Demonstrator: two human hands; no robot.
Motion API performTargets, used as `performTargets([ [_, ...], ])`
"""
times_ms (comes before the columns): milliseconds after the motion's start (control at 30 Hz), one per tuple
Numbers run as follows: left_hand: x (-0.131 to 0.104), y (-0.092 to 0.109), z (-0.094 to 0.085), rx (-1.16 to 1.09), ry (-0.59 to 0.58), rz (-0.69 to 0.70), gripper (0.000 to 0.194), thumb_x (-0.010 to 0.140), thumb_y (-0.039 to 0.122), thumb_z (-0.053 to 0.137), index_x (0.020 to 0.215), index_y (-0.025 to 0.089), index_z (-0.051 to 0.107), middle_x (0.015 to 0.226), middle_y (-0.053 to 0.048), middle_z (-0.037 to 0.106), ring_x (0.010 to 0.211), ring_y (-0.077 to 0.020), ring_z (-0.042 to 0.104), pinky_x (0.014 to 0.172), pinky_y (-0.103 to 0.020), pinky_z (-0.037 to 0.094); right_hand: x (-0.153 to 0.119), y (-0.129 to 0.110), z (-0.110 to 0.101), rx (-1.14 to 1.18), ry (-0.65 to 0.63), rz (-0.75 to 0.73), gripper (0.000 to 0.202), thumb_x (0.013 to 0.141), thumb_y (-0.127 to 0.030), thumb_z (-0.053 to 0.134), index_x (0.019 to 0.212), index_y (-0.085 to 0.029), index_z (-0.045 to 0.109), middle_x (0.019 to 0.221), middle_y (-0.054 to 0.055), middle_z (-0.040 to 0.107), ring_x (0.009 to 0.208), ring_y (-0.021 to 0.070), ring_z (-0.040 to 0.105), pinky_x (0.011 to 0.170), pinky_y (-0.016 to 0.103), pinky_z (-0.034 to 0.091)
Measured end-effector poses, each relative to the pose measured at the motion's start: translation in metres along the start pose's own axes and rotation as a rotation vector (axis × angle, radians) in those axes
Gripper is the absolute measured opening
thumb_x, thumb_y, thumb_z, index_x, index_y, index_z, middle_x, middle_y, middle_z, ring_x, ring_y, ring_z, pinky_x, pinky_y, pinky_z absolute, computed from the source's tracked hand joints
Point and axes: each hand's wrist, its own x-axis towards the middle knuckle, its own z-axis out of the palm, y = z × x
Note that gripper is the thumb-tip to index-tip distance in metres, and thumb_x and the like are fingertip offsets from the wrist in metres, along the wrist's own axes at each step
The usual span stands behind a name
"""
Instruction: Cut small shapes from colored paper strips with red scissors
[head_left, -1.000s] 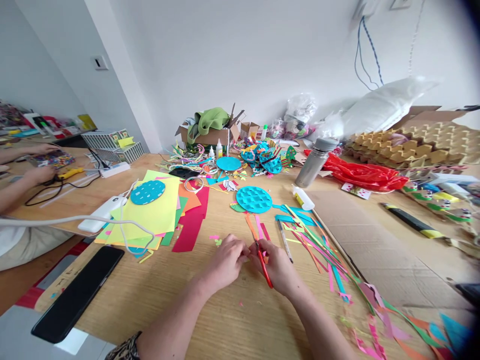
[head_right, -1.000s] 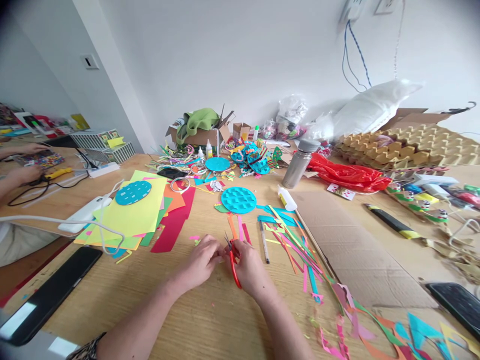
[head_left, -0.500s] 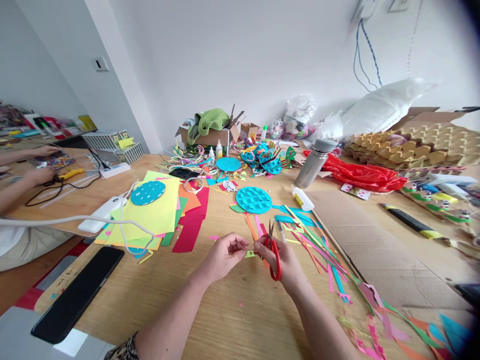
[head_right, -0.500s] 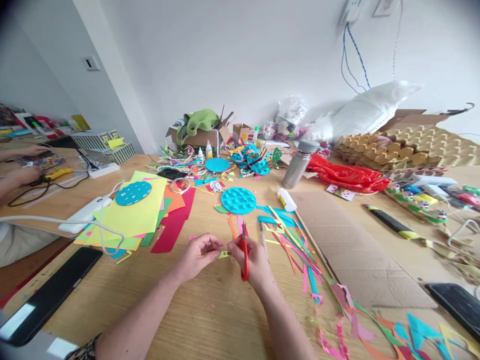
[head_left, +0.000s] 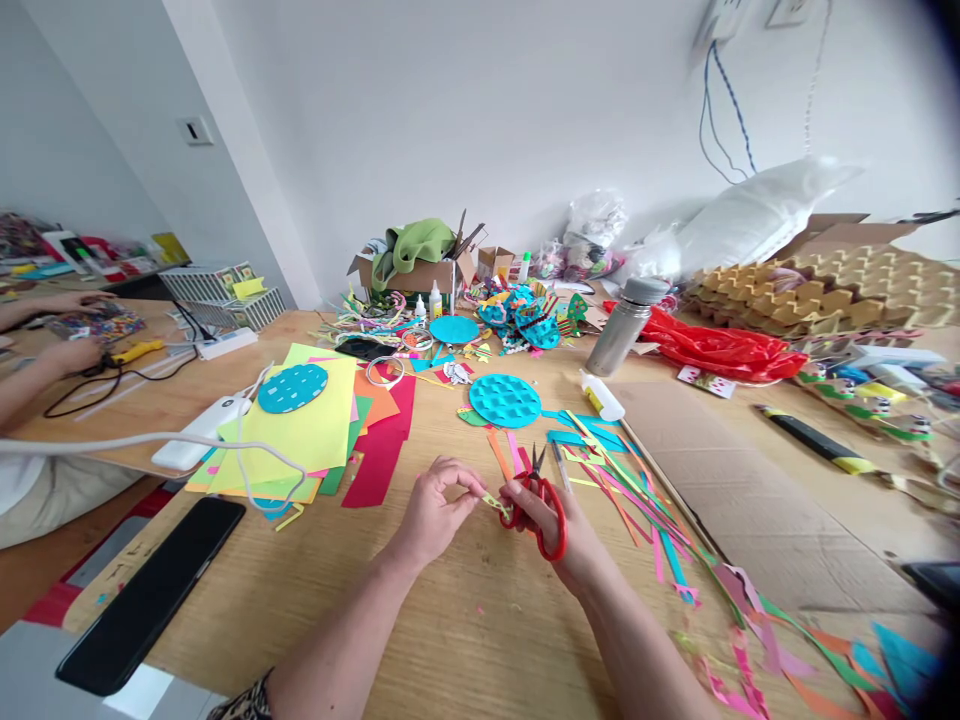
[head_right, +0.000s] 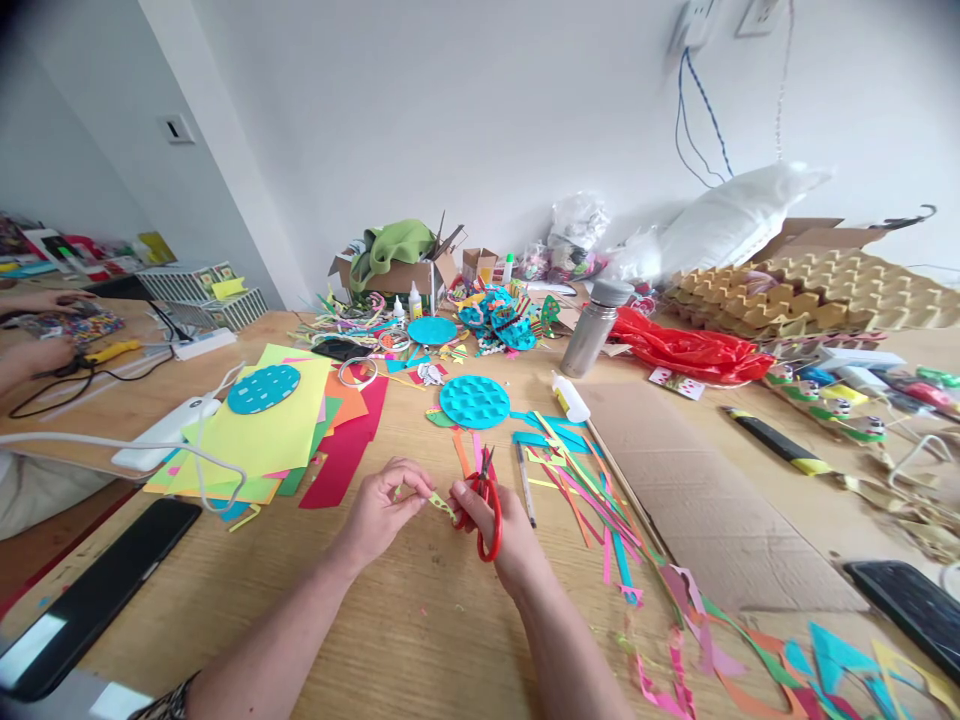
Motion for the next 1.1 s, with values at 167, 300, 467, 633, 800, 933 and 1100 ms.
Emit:
performTargets([
  [167, -0.001, 0.001, 0.003, 0.045, -0.034, 0.064, 0.013, 0.074, 0.010, 0.059, 0.066, 0.019, 0.063, 0.082, -0.005, 0.065, 0.087, -0.0184, 0.059, 0.082, -0.032, 0.045, 0.001, 0.001, 0.003, 0.038, -0.023, 0.007, 0.026, 0.070, -0.039, 0.070, 0.070, -0.015, 0.061, 0.060, -0.001, 0.053, 0.056, 0.0119, 0.046, 0.055, 0.024, 0.035],
  [300, -0.002, -0.003, 0.006, 0.003, 0.069, -0.016, 0.032, 0.073, 0.013, 0.060, 0.104, 0.022, 0.062, 0.115, -0.008, 0.059, 0.108, -0.0203, 0.053, 0.092, -0.033, 0.041, 0.001, -0.002, 0.003, 0.015, 0.071, -0.054, 0.027, 0.068, -0.040, 0.070, 0.073, -0.016, 0.059, 0.064, 0.000, 0.053, 0.060, 0.0134, 0.047, 0.057, 0.025, 0.037],
  [467, -0.003, -0.002, 0.011, -0.409, 0.081, -0.433, 0.032, 0.075, 0.041, 0.064, 0.093, 0.015, 0.061, 0.087, -0.007, 0.062, 0.082, -0.0170, 0.058, 0.071, -0.028, 0.045, -0.002, -0.004, 0.006, -0.080, 0.148, -0.141, 0.034, 0.069, -0.048, 0.069, 0.077, -0.017, 0.057, 0.065, 0.000, 0.051, 0.055, 0.0120, 0.042, 0.051, 0.024, 0.033],
  [633, -0.006, 0.004, 0.017, -0.709, -0.062, -0.577, 0.020, 0.064, 0.027, 0.073, 0.068, 0.012, 0.061, 0.061, -0.001, 0.056, 0.059, -0.0102, 0.052, 0.062, -0.025, 0.039, -0.003, -0.003, 0.009, -0.100, 0.077, -0.156, 0.036, 0.069, -0.049, 0.070, 0.078, -0.017, 0.056, 0.065, 0.000, 0.051, 0.055, 0.0121, 0.044, 0.052, 0.024, 0.036],
  [800, -0.004, 0.003, 0.015, -0.768, 0.044, -0.579, 0.016, 0.061, 0.022, 0.074, 0.066, 0.013, 0.062, 0.059, 0.001, 0.058, 0.058, -0.0094, 0.053, 0.062, -0.024, 0.039, -0.001, 0.001, 0.009, -0.237, 0.107, -0.197, 0.034, 0.076, -0.050, 0.064, 0.078, -0.017, 0.056, 0.066, 0.000, 0.053, 0.058, 0.0136, 0.047, 0.054, 0.024, 0.037],
  [933, -0.002, 0.001, 0.011, -0.817, 0.052, -0.606, 0.020, 0.060, 0.024, 0.076, 0.068, 0.012, 0.062, 0.061, -0.001, 0.061, 0.059, -0.0099, 0.055, 0.063, -0.024, 0.041, 0.000, 0.008, 0.007, -0.285, 0.098, -0.177, 0.036, 0.079, -0.052, 0.060, 0.073, -0.018, 0.054, 0.062, 0.001, 0.054, 0.058, 0.0152, 0.050, 0.055, 0.025, 0.039],
  [1100, 0.000, 0.000, 0.008, -0.781, 0.101, -0.643, 0.023, 0.058, 0.026, 0.076, 0.067, 0.012, 0.060, 0.061, -0.001, 0.061, 0.056, -0.0095, 0.054, 0.059, -0.024, 0.041, 0.002, 0.008, 0.004, -0.398, 0.135, -0.162, 0.028, 0.079, -0.046, 0.059, 0.073, -0.018, 0.053, 0.063, 0.002, 0.057, 0.057, 0.0157, 0.051, 0.054, 0.026, 0.039],
])
